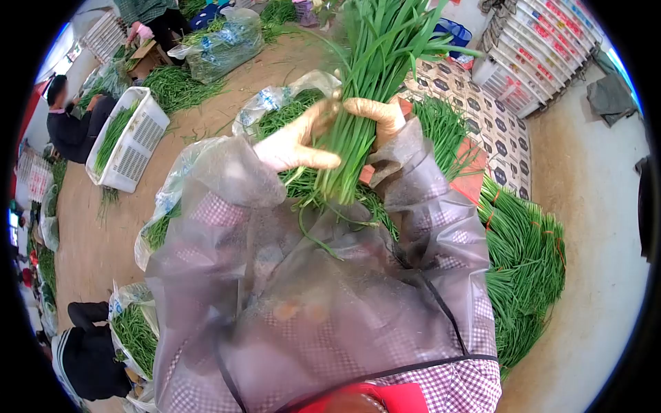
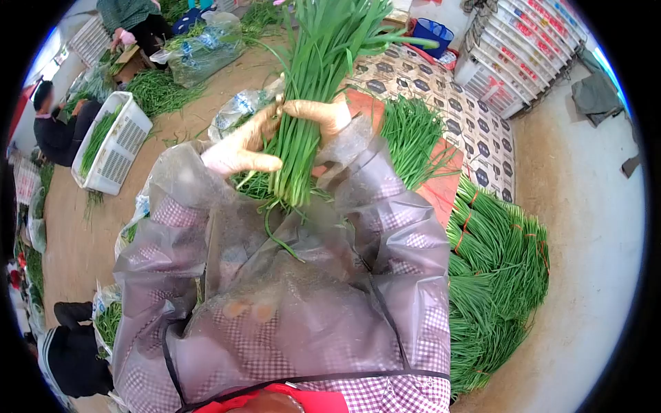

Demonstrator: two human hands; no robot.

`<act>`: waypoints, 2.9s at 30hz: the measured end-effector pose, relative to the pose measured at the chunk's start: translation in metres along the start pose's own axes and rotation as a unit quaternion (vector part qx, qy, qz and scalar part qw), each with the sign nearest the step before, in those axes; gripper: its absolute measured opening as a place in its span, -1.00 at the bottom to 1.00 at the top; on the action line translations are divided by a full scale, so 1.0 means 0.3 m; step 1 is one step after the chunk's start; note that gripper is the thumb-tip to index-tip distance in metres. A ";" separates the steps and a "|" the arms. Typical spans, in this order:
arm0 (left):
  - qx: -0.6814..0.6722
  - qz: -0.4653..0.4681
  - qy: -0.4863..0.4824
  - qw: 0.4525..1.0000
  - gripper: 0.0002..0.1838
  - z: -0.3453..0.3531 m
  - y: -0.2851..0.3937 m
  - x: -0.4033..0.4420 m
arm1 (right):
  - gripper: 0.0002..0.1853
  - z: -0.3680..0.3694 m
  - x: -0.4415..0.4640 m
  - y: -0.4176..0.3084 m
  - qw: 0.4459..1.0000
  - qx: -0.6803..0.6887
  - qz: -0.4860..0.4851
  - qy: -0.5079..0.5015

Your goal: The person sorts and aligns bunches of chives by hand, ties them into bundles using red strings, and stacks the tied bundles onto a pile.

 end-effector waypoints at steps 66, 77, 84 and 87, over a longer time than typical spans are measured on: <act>-0.062 -0.152 0.080 0.983 0.03 0.430 -0.819 0.649 | -0.73 -1.250 -0.111 0.126 0.895 0.176 0.172 0.372; 0.416 -0.336 0.125 0.836 0.51 0.507 -0.857 0.652 | -0.05 -1.317 -0.123 -0.137 0.739 -0.554 0.071 0.376; 0.379 -0.339 0.138 0.850 0.51 0.490 -0.841 0.663 | -0.63 -1.143 -0.458 -0.117 0.779 -0.534 0.268 0.192; 0.363 -0.320 0.153 0.862 0.52 0.478 -0.867 0.666 | -0.61 -1.015 -0.515 0.013 0.786 -0.483 0.355 0.150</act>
Point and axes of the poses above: each hand's wrist, its own x-axis towards the middle knuckle, its own z-axis out of the palm, y = z × x, the point moved 4 cm from there along x, towards the middle knuckle, and after that the axes turned 4 degrees about y, right-handed, at the moved point
